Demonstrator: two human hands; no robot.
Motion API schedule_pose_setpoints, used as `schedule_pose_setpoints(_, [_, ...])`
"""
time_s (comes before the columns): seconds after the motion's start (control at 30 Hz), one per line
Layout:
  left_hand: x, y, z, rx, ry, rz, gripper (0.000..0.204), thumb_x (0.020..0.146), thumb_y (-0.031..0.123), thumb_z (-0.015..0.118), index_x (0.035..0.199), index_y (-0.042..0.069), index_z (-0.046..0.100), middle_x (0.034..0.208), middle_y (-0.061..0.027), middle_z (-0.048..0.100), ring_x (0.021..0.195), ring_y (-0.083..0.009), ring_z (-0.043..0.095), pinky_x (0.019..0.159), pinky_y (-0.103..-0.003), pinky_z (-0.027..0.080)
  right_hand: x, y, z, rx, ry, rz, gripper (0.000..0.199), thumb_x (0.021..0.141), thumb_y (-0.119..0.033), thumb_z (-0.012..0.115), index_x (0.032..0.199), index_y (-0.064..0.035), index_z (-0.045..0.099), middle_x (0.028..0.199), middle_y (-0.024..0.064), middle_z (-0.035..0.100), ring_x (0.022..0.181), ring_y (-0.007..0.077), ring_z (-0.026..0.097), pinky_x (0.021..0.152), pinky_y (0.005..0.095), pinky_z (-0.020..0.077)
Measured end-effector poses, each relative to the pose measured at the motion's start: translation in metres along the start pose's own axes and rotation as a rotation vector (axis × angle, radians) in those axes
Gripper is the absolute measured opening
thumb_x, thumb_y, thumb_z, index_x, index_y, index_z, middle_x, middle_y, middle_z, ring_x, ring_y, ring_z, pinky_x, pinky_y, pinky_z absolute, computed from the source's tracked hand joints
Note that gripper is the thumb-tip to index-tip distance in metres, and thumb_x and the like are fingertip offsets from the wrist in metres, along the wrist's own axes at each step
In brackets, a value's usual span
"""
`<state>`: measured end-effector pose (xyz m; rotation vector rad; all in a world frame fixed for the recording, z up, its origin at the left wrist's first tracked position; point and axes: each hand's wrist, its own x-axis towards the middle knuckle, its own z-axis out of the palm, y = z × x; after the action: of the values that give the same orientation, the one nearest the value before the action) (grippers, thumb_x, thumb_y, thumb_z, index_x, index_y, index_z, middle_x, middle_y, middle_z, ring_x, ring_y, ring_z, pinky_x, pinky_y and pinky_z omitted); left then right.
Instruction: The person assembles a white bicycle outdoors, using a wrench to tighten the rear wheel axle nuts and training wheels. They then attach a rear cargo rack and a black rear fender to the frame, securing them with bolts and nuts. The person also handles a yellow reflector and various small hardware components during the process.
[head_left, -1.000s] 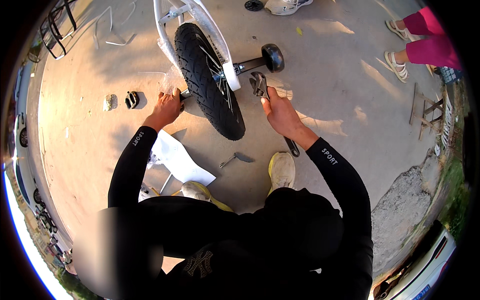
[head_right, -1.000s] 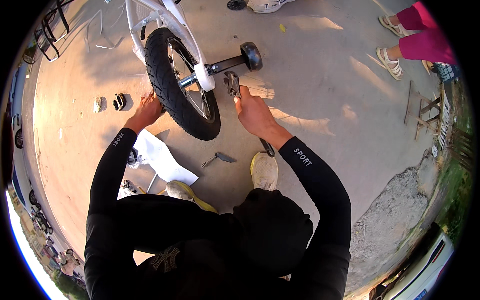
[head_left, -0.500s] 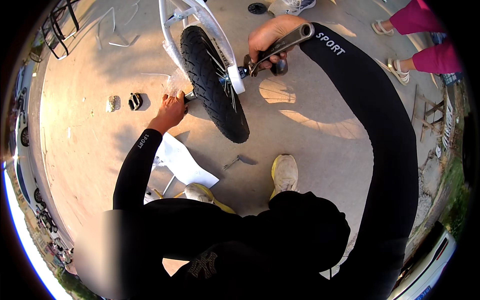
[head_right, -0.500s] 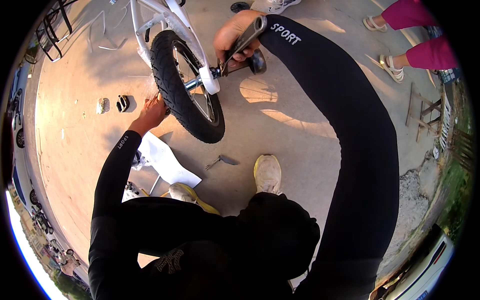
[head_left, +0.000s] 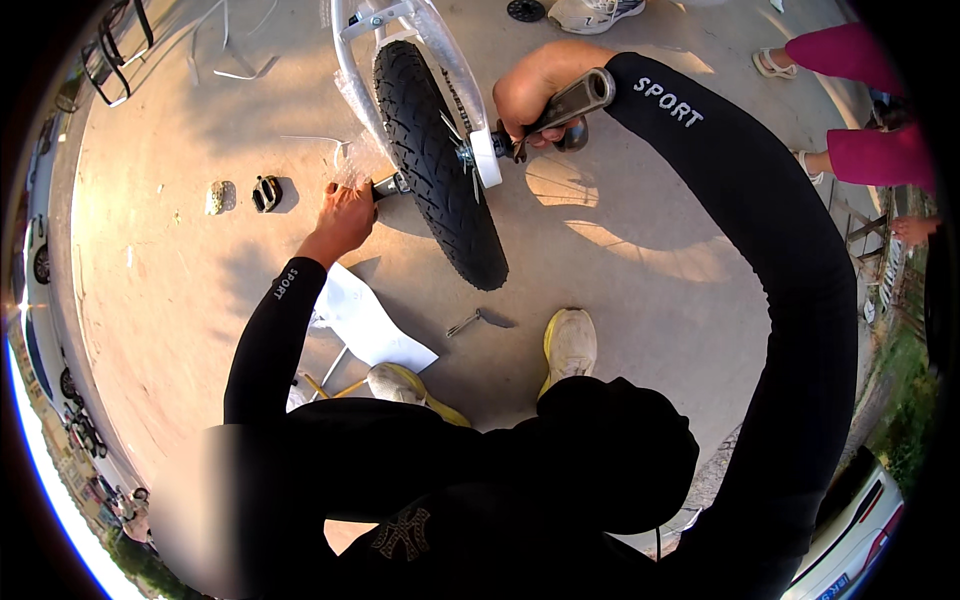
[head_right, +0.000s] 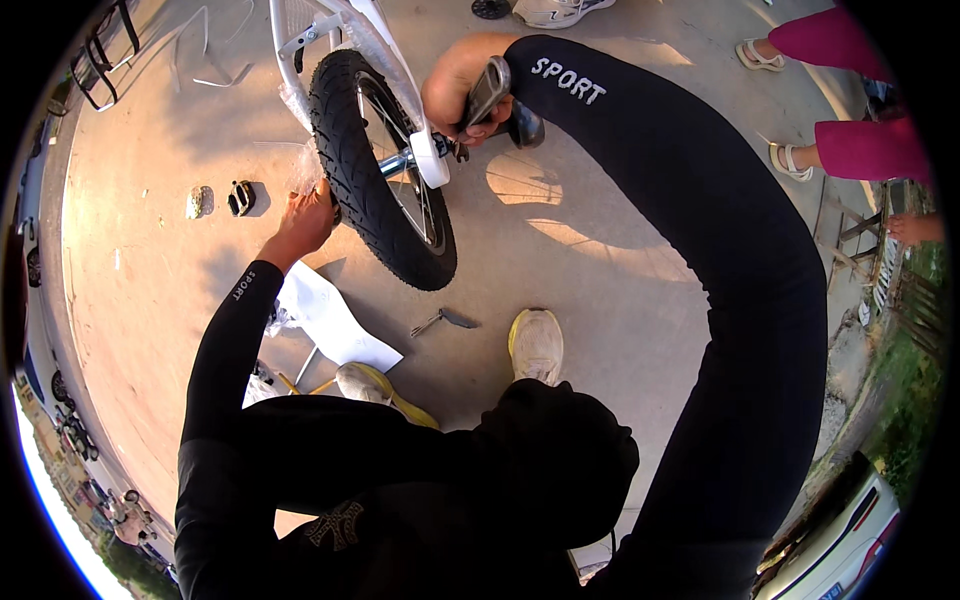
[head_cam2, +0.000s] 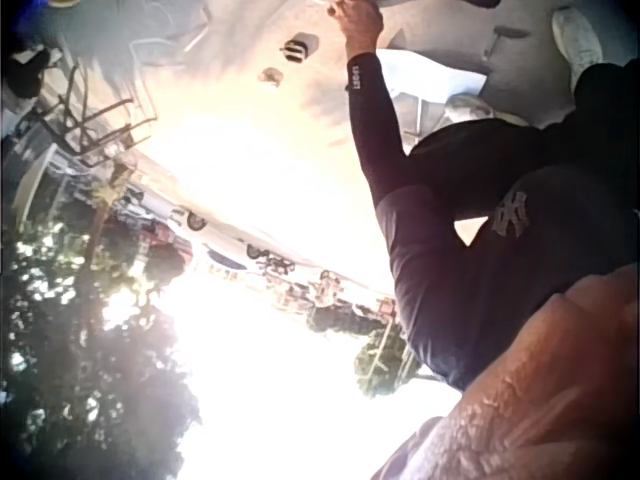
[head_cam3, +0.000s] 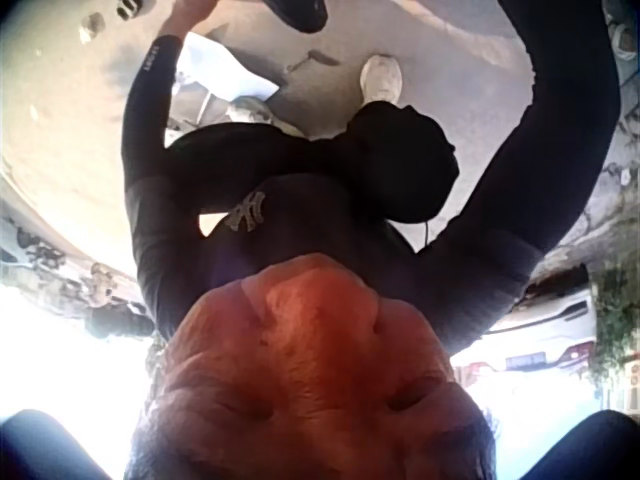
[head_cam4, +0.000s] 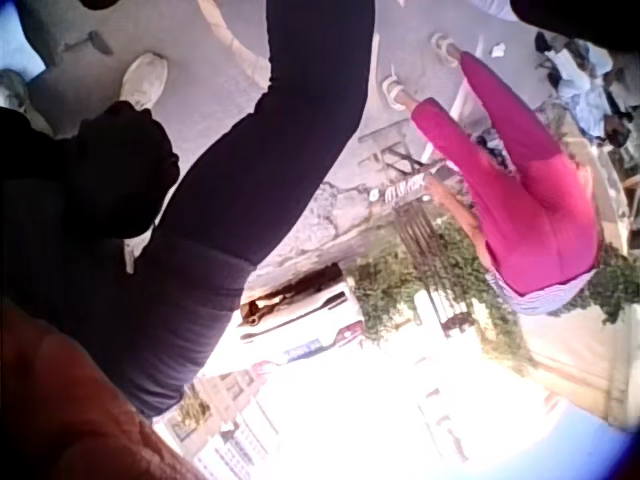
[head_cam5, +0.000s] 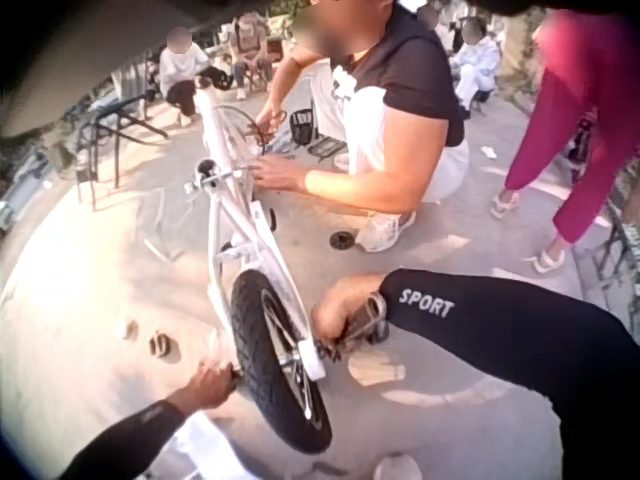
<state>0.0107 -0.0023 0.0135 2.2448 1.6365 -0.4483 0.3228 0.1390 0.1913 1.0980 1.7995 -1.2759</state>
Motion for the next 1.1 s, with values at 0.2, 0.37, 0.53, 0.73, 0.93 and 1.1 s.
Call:
schedule_pose_setpoints(0.2, [0.002, -0.004, 0.016, 0.048, 0.158, 0.074, 0.035, 0.091, 0.017, 0.063, 0.115, -0.004, 0.051, 0.105, -0.0225, 0.064, 0.104, -0.0382, 0.063, 0.093, -0.054, 0.041, 0.006, -0.001, -0.012, -0.103, -0.135, -0.021, 0.022, 0.089, -0.016, 0.054, 0.075, -0.0038, 0.066, 0.066, 0.0031, 0.063, 0.05, 0.0123, 0.058, 0.047, 0.0312, 0.0454])
schedule_pose_setpoints(0.37, [0.001, -0.006, 0.014, 0.024, 0.103, 0.061, 0.038, 0.091, 0.017, 0.062, 0.118, -0.006, 0.05, 0.102, -0.0221, 0.066, 0.102, -0.0381, 0.064, 0.093, -0.055, 0.04, 0.005, -0.009, -0.017, 0.044, -0.145, 0.079, 0.012, 0.089, -0.007, 0.058, 0.079, -0.0019, 0.063, 0.07, 0.0047, 0.06, 0.057, 0.0117, 0.058, 0.053, 0.0203, 0.0492])
schedule_pose_setpoints(0.53, [0.001, -0.004, 0.014, 0.037, 0.096, 0.058, 0.039, 0.091, 0.017, 0.062, 0.119, -0.007, 0.049, 0.102, -0.022, 0.066, 0.102, -0.0381, 0.064, 0.094, -0.055, 0.04, -0.008, -0.017, 0.001, -0.168, -0.076, 0.046, 0.019, 0.082, -0.009, 0.054, 0.07, -0.0029, 0.067, 0.066, 0.0083, 0.063, 0.055, 0.017, 0.06, 0.049, 0.0318, 0.0443])
schedule_pose_setpoints(0.73, [0.004, -0.003, 0.004, -0.005, 0.023, 0.018, 0.04, 0.091, 0.018, 0.062, 0.119, -0.007, 0.048, 0.103, -0.0232, 0.065, 0.103, -0.0389, 0.063, 0.094, -0.055, 0.041, -0.014, 0.011, 0.107, -0.21, 0.631, -0.029, 0.024, 0.082, -0.007, 0.065, 0.101, 0.0056, 0.07, 0.085, 0.0227, 0.071, 0.083, 0.0414, 0.07, 0.07, 0.0469, 0.0557])
schedule_pose_setpoints(0.93, [0.005, -0.003, 0.015, 0.015, 0.119, 0.068, 0.034, 0.091, 0.02, 0.064, 0.112, -0.004, 0.051, 0.101, -0.0226, 0.064, 0.102, -0.0401, 0.063, 0.093, -0.054, 0.041, 0.102, 0.082, 0.249, 0.07, 1.268, -0.143, 0.06, 0.092, -0.006, 0.058, 0.145, 0.0039, 0.032, 0.102, 0.0254, 0.069, 0.088, 0.0431, 0.069, 0.075, 0.0477, 0.056])
schedule_pose_setpoints(1.1, [0.005, -0.006, 0.012, 0.089, 0.097, 0.121, 0.032, 0.092, 0.02, 0.064, 0.11, -0.003, 0.052, 0.101, -0.0228, 0.064, 0.103, -0.0412, 0.063, 0.092, -0.053, 0.042, 0.121, 0.087, 0.258, 0.266, 1.277, -0.219, 0.056, 0.095, -0.013, 0.058, 0.145, -0.0017, 0.035, 0.098, 0.0222, 0.068, 0.082, 0.039, 0.068, 0.071, 0.0452, 0.0545])
